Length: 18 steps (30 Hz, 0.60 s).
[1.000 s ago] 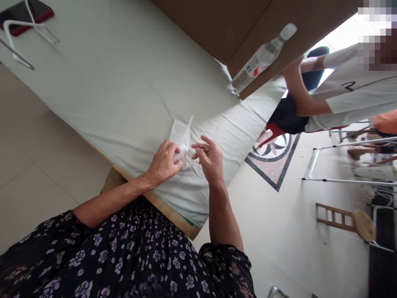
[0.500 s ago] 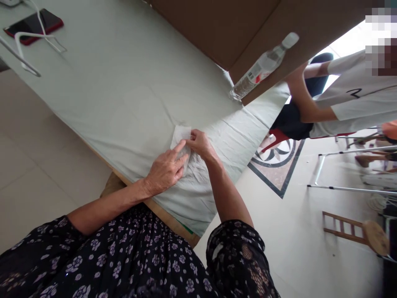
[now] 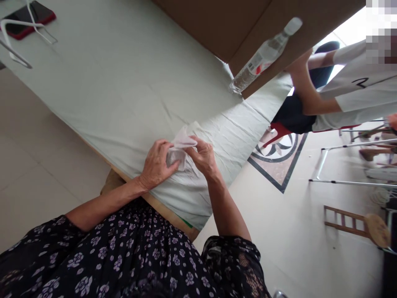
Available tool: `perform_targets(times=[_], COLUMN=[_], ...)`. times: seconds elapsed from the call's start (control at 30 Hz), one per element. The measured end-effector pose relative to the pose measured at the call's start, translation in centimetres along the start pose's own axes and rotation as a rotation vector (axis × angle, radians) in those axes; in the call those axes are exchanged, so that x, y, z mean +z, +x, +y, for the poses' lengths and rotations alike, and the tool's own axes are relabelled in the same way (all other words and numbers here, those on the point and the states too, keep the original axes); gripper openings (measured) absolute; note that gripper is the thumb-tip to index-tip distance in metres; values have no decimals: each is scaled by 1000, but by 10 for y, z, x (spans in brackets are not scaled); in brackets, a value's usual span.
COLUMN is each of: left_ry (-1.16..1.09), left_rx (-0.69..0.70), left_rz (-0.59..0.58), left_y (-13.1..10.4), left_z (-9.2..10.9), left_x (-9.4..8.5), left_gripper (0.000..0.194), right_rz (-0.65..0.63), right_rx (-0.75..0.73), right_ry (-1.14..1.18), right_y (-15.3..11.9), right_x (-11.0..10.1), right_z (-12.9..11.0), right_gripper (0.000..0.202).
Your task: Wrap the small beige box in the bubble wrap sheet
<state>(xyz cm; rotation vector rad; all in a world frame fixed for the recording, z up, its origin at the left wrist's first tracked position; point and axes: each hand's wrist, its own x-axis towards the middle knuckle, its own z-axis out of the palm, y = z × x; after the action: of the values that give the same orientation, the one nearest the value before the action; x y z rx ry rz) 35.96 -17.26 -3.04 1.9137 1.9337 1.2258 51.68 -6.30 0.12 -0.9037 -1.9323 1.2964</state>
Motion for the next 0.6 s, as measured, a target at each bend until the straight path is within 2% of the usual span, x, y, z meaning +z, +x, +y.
perform_targets(times=[0.07,0.13,0.17,0.27,0.37,0.5,0.6], left_ry=[-41,-89,-122,-210,-230,-190,-163], left_rx=[-27,10,42,65,13,8,106], left_rz=[8,-77,-146,-286,-299,-299,-358], left_y=[2,8,12,21,23,20,17], left_z=[-6,-12,-15,-19,-19,-19,-23], left_x=[-1,-3,-5,-10,-13,-19,-29], left_gripper=[67,83,83,56,28,20,30], right_rz=[-41,-82,-94,-102,-92,-97,-148], right_rx=[-97,-165,-179,-184,-229,-329,-377], right_ry=[-88,-156,-193,-283,-350,-440,-535], right_y=[-15,-26,-30,-36,-42,-57,-69], right_x=[0,0,1,3,4,4,5], right_z=[-5,-8,-8,-7,-4,2,12], right_gripper=[13,14,15,18,28,38,44])
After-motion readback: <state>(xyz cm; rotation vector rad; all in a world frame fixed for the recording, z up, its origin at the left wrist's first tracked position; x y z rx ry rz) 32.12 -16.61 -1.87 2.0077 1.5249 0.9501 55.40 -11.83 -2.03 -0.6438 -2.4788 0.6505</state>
